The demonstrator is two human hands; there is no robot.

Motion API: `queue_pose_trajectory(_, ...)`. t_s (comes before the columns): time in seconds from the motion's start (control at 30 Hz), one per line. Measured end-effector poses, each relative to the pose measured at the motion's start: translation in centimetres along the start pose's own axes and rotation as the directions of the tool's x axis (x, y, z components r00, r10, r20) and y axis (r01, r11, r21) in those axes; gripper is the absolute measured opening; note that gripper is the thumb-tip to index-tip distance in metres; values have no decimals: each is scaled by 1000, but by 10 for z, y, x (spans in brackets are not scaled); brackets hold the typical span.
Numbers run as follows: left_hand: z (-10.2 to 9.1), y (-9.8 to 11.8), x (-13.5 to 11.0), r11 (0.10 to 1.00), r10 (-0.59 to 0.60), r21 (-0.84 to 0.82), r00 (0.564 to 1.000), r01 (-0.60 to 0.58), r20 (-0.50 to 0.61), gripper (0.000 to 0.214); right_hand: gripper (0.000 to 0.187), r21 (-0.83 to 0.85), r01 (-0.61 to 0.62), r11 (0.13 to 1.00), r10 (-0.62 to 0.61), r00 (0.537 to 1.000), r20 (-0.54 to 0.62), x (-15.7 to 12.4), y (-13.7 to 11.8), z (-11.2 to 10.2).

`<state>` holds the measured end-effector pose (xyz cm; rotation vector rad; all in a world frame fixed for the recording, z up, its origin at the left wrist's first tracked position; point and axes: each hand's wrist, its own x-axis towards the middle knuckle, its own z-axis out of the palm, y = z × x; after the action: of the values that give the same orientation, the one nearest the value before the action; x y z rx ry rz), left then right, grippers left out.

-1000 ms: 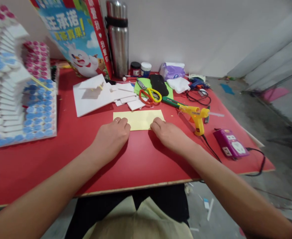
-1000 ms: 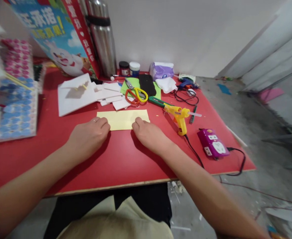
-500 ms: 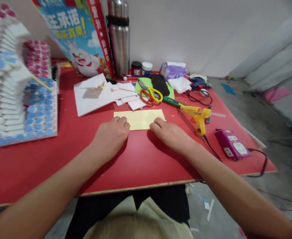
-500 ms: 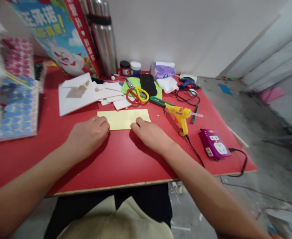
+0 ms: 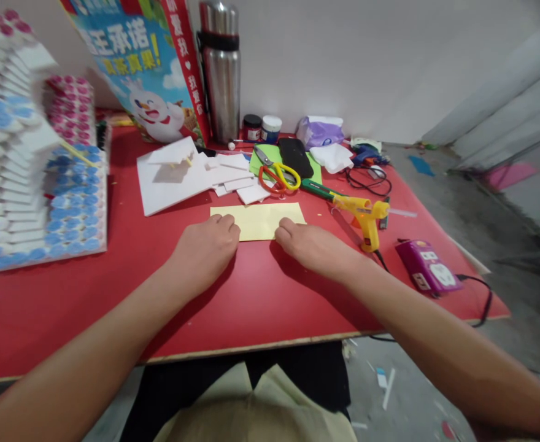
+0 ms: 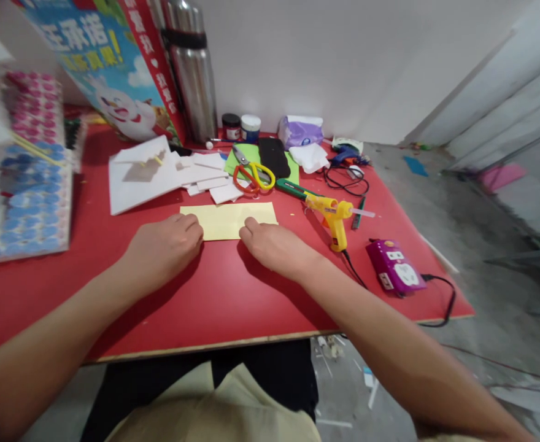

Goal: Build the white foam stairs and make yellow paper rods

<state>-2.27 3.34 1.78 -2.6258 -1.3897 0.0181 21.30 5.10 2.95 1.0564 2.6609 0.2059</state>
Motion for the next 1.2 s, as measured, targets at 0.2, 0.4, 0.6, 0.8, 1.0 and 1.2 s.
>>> queue_pose_trajectory(0.2, 0, -2, 2, 1000, -17, -21, 1000, 17, -2, 26, 17, 16, -9, 1000, 10, 999, -53, 2, -1, 6)
queue_pose_trajectory(0.4, 2, -3, 1, 1000, 19, -10, 1000, -19, -5, 26, 16, 27, 13, 1000, -10, 995, -99, 1, 3, 12)
queue_pose_trajectory(0.6, -3, 1, 2, 1000, 8, 1, 999, -8, 40, 29, 18, 47, 2, 999, 3, 994, -108, 3, 6, 17)
queue_pose_trajectory(0.8, 2, 3, 3, 1000, 17, 12, 999, -17, -40, 29, 21, 121, -61, 991, 78, 987, -142, -2, 6, 20)
queue_pose_trajectory(1.0, 5, 9, 2, 998, 53, -10, 995, -55, -86, 27, 24, 149, -89, 985, 110, 984, -141, -15, 5, 23)
queue_pose_trajectory(1.2, 2, 9, 4, 999, 14, -49, 998, -16, -54, 28, 29, 293, -140, 946, 190, 970, -149, -14, 5, 22)
